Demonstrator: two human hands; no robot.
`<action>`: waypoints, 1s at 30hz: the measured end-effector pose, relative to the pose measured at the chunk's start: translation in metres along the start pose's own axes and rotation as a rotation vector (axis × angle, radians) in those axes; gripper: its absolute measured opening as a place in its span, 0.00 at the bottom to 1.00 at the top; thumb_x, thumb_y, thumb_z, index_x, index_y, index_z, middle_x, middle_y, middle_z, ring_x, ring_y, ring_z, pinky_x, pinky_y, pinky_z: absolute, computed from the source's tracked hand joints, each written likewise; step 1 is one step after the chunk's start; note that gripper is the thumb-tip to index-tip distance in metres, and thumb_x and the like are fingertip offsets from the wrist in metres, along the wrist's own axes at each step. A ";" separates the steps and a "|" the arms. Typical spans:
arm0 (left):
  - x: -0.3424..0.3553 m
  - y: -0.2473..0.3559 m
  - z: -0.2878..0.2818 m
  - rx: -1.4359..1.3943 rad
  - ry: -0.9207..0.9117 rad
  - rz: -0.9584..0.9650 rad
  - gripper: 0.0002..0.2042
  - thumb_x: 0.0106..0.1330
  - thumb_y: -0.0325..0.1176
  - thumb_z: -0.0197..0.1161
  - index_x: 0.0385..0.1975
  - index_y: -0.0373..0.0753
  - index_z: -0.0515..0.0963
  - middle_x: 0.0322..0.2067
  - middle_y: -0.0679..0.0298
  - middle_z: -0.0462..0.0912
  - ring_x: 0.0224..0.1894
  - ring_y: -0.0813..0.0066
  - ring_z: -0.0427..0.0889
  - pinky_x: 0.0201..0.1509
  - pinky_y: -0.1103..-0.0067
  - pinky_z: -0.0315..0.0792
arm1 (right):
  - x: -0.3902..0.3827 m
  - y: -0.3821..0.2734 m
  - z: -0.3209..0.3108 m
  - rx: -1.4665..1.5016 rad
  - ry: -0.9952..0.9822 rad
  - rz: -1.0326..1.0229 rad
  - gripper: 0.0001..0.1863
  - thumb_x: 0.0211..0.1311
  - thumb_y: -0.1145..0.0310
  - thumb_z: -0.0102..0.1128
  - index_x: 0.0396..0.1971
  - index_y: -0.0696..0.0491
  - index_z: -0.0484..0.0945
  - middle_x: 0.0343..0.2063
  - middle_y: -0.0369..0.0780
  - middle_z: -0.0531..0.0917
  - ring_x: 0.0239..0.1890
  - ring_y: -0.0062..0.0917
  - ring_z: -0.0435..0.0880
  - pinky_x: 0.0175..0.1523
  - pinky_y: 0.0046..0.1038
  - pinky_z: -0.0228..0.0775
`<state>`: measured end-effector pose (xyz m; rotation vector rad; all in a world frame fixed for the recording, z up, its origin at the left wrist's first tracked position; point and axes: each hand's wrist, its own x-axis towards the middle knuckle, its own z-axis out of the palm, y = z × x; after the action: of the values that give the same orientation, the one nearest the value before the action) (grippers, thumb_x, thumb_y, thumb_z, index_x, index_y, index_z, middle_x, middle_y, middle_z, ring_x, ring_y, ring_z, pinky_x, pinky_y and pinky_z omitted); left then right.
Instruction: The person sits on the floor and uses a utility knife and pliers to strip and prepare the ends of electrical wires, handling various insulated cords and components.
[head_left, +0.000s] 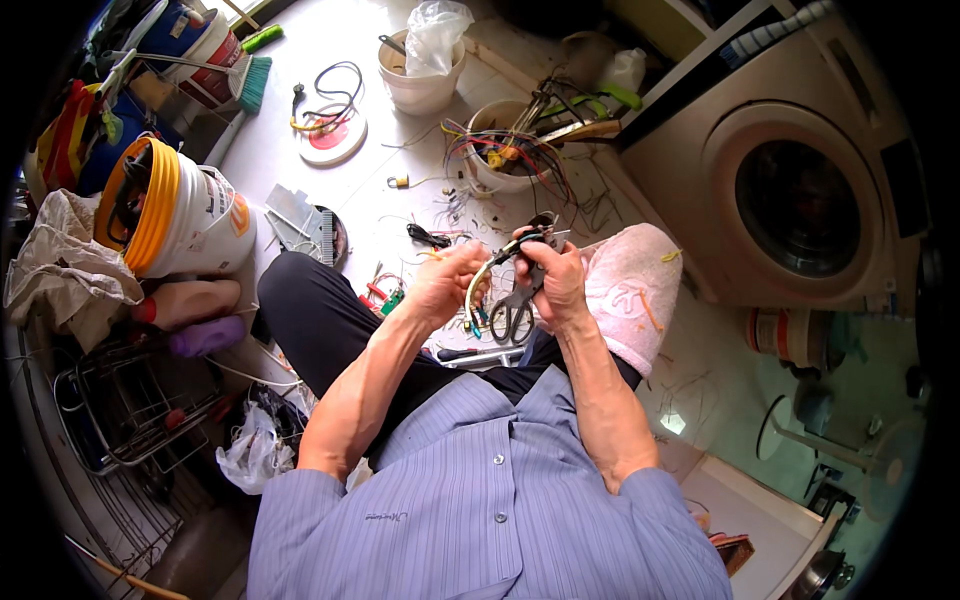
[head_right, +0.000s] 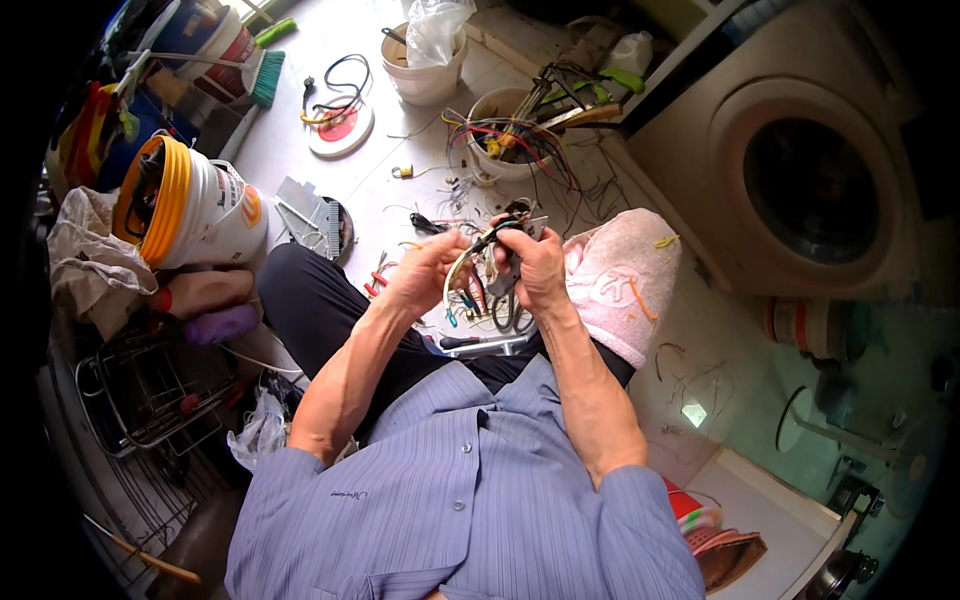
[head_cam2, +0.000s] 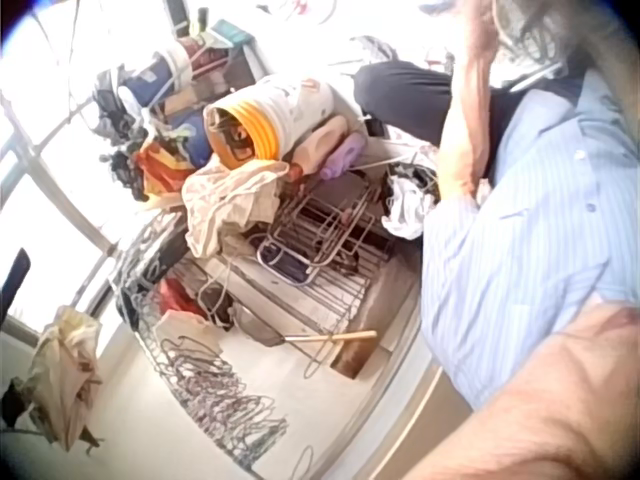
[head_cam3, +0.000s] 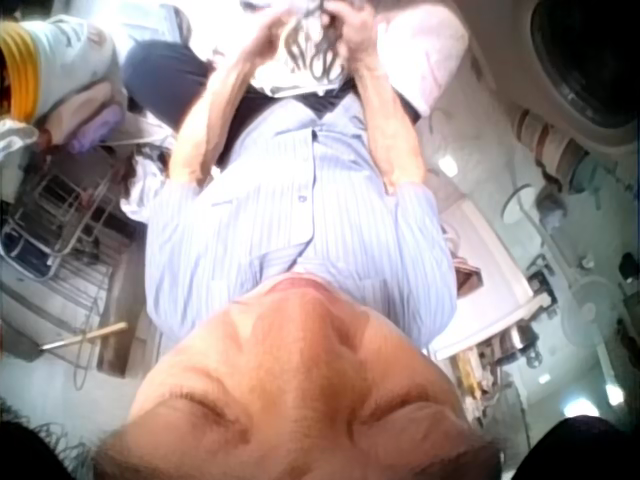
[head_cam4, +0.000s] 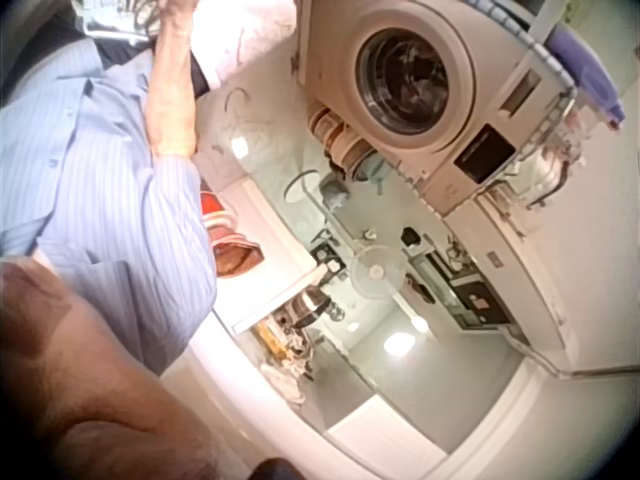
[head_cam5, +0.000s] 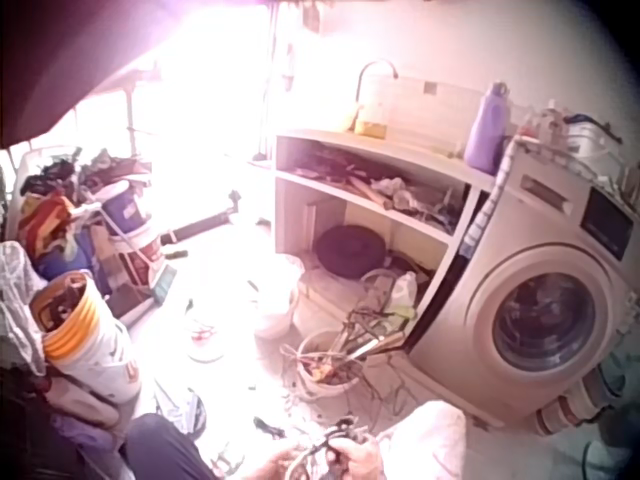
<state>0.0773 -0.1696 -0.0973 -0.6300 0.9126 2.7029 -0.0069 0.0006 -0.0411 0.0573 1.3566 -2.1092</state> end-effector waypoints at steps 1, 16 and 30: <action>-0.001 0.006 0.005 -0.034 0.123 0.062 0.13 0.69 0.42 0.64 0.40 0.38 0.78 0.30 0.64 0.82 0.32 0.75 0.82 0.36 0.78 0.76 | 0.002 -0.002 -0.003 0.037 0.048 -0.022 0.07 0.62 0.75 0.58 0.38 0.59 0.81 0.21 0.35 0.78 0.21 0.18 0.75 0.24 0.20 0.65; -0.012 -0.002 0.020 1.120 0.053 0.374 0.14 0.69 0.38 0.63 0.46 0.33 0.79 0.30 0.62 0.84 0.32 0.72 0.82 0.39 0.75 0.76 | 0.007 0.015 -0.008 0.005 0.118 -0.069 0.08 0.64 0.72 0.59 0.40 0.59 0.79 0.25 0.39 0.81 0.23 0.20 0.77 0.26 0.22 0.69; -0.002 -0.005 0.009 0.555 0.170 0.186 0.12 0.73 0.39 0.57 0.35 0.37 0.79 0.19 0.73 0.72 0.20 0.87 0.65 0.24 0.84 0.58 | -0.017 -0.002 -0.003 -1.494 0.015 -0.642 0.09 0.65 0.72 0.55 0.42 0.60 0.75 0.35 0.52 0.79 0.32 0.47 0.82 0.37 0.41 0.75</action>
<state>0.0775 -0.1601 -0.0922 -0.6780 1.7512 2.3844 0.0045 0.0114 -0.0348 -1.0548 2.8182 -0.9307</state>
